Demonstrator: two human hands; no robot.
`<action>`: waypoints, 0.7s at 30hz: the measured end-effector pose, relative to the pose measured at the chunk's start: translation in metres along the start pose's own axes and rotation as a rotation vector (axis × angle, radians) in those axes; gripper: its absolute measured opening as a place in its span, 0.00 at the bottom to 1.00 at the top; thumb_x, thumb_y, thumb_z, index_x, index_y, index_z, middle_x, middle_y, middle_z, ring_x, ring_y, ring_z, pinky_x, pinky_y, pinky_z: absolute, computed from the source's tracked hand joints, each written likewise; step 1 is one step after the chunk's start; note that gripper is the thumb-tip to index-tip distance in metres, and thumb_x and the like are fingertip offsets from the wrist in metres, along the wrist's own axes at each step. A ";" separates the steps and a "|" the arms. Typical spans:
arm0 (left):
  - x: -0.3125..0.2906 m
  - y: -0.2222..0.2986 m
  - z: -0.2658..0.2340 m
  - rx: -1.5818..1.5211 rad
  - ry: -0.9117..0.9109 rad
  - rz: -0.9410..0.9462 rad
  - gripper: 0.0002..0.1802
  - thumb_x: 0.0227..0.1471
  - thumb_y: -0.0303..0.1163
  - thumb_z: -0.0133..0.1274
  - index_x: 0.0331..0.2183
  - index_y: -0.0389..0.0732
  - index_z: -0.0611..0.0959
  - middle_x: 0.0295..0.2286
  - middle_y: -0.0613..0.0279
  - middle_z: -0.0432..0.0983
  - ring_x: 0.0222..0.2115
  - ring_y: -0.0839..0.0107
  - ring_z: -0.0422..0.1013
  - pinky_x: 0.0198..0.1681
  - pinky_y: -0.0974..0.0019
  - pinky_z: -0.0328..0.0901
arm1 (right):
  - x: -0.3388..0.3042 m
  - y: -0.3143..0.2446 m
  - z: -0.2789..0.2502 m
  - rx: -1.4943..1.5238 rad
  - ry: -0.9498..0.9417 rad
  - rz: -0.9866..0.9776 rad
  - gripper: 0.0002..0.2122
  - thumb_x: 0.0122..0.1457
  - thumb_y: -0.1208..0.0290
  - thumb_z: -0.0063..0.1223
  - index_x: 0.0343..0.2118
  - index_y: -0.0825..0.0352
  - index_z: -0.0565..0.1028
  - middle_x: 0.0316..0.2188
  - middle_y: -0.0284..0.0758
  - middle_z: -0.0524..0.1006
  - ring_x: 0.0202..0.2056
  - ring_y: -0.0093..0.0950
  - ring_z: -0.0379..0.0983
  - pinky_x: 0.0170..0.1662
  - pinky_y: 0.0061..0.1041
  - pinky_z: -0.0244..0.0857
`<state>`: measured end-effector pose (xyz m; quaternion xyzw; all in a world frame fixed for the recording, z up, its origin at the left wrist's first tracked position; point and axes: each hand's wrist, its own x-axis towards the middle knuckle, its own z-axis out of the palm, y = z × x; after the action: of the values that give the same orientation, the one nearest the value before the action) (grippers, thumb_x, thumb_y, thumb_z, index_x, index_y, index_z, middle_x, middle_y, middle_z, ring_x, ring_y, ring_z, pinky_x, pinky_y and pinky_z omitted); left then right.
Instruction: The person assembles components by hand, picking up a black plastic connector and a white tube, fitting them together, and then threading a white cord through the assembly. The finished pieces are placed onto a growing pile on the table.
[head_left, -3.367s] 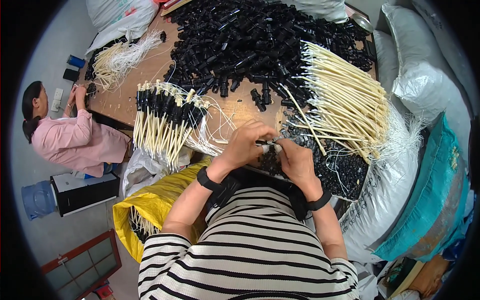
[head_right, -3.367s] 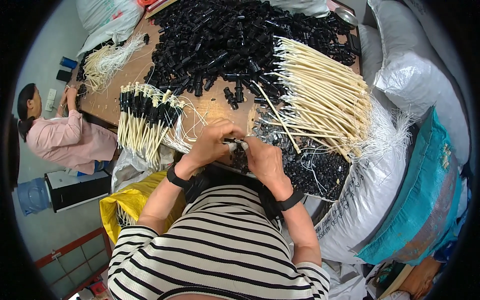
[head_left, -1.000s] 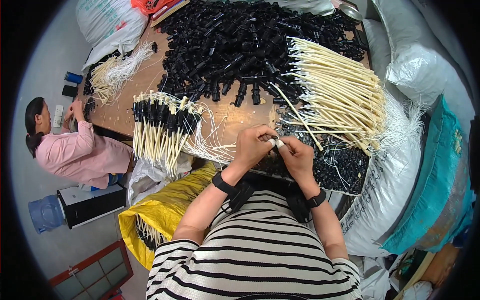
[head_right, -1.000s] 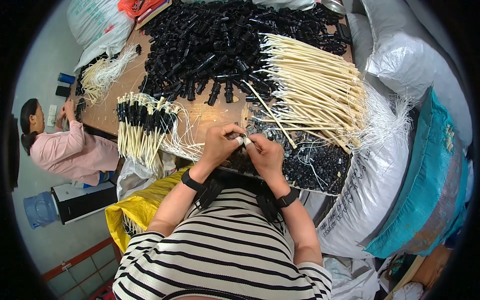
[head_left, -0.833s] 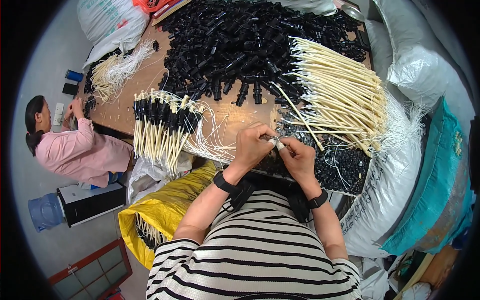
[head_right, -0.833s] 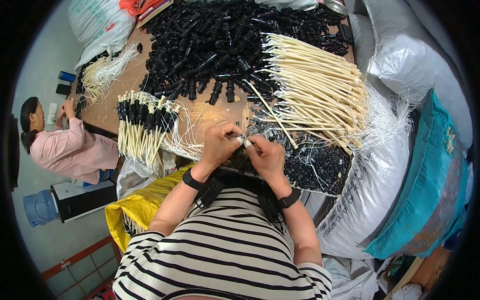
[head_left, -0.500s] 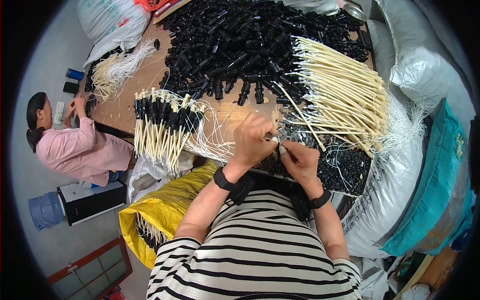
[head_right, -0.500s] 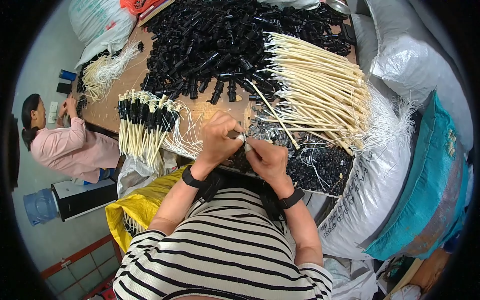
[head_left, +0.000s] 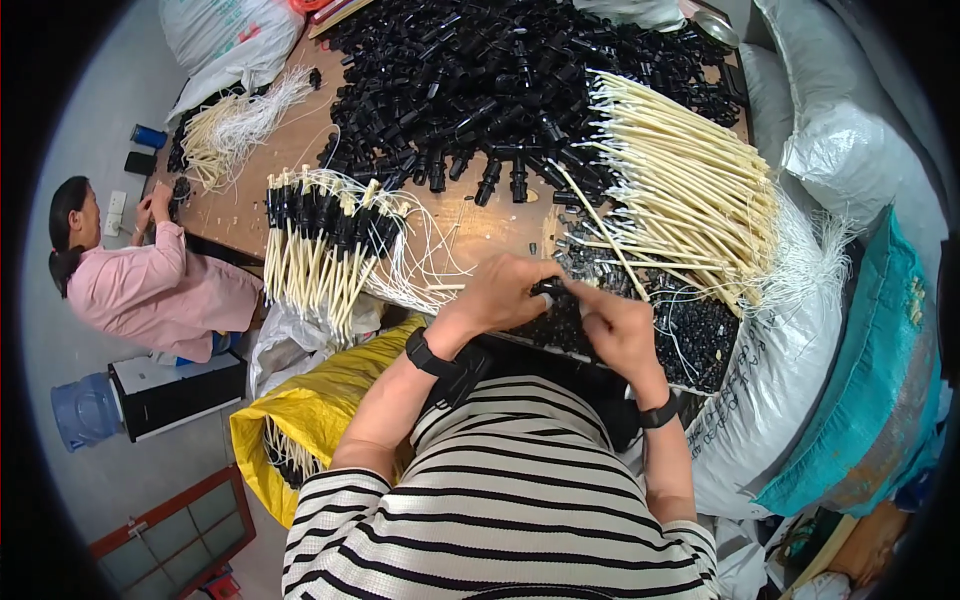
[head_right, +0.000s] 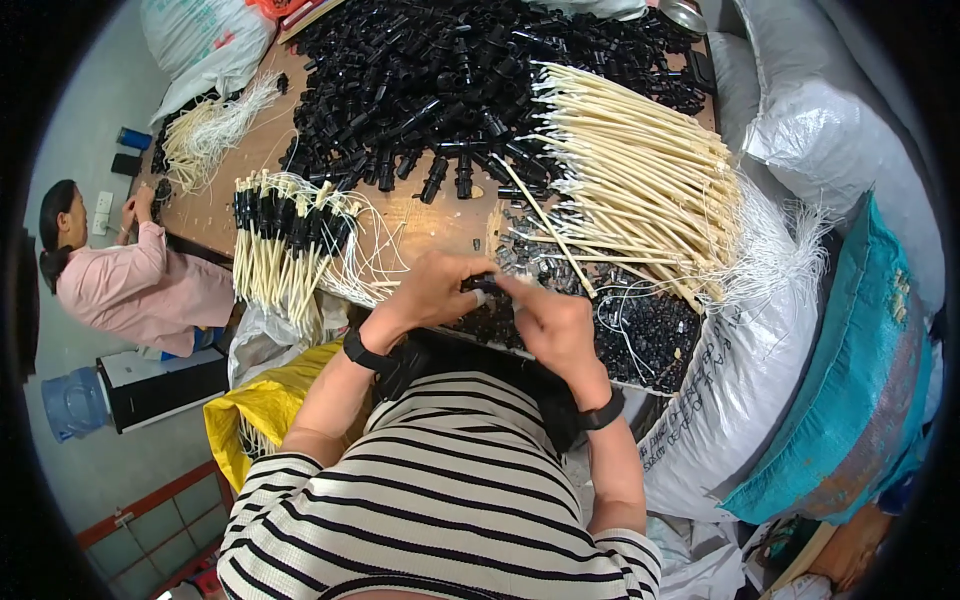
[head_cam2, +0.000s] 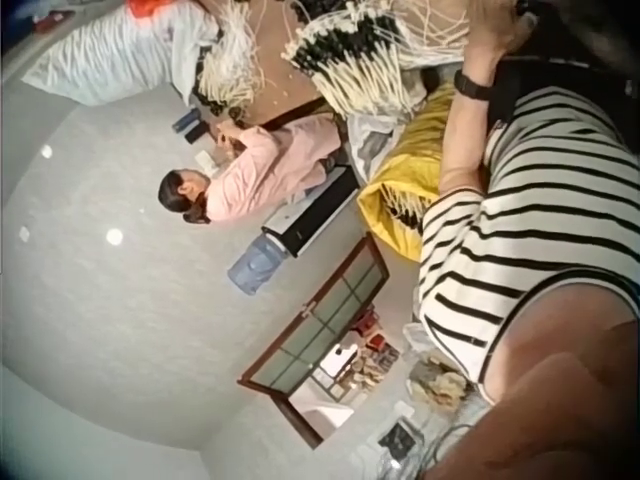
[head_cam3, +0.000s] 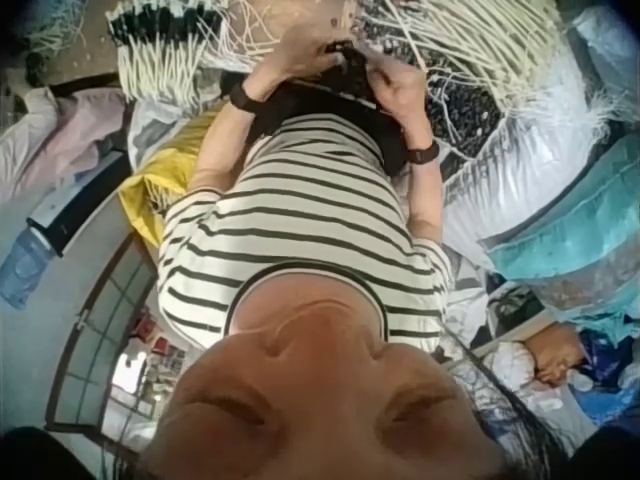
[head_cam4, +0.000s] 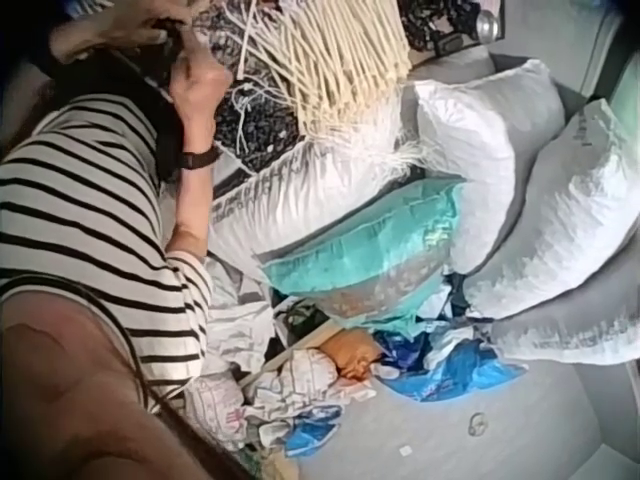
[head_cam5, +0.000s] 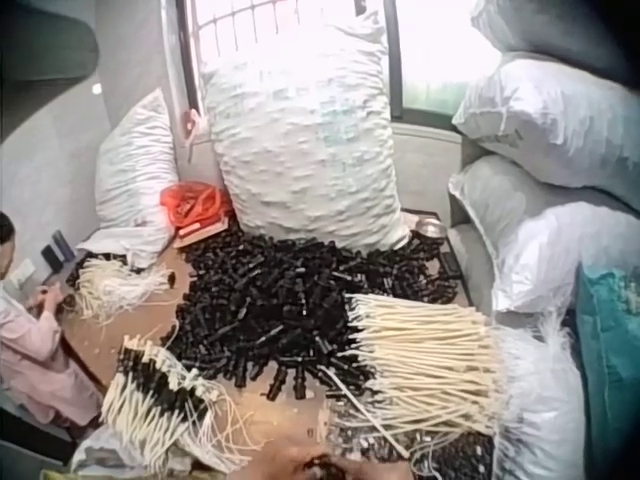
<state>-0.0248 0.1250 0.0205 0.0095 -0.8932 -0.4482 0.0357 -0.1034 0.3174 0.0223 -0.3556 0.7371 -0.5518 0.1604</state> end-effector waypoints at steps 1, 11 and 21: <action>-0.001 0.000 -0.001 0.071 0.001 -0.001 0.20 0.35 0.24 0.58 0.37 0.43 0.82 0.25 0.52 0.77 0.27 0.55 0.75 0.29 0.60 0.69 | 0.000 -0.001 0.001 -0.432 -0.046 -0.280 0.15 0.51 0.80 0.51 0.43 0.63 0.79 0.23 0.34 0.78 0.16 0.23 0.68 0.21 0.22 0.60; -0.016 0.012 0.000 0.386 0.113 0.035 0.05 0.37 0.28 0.56 0.23 0.41 0.76 0.21 0.56 0.75 0.22 0.52 0.73 0.25 0.53 0.66 | 0.017 -0.005 0.023 -0.087 -0.073 0.345 0.09 0.48 0.74 0.64 0.31 0.69 0.76 0.11 0.30 0.60 0.16 0.16 0.58 0.21 0.21 0.54; -0.070 -0.060 -0.075 0.870 0.770 -0.284 0.13 0.37 0.34 0.58 0.30 0.44 0.80 0.39 0.61 0.72 0.45 0.61 0.62 0.48 0.56 0.49 | 0.026 -0.014 0.025 -0.441 -0.063 -0.203 0.18 0.47 0.74 0.61 0.44 0.67 0.76 0.35 0.38 0.79 0.32 0.35 0.77 0.34 0.26 0.69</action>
<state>0.0492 0.0319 0.0133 0.3046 -0.9074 -0.0059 0.2895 -0.1010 0.2800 0.0313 -0.4712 0.7950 -0.3792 0.0456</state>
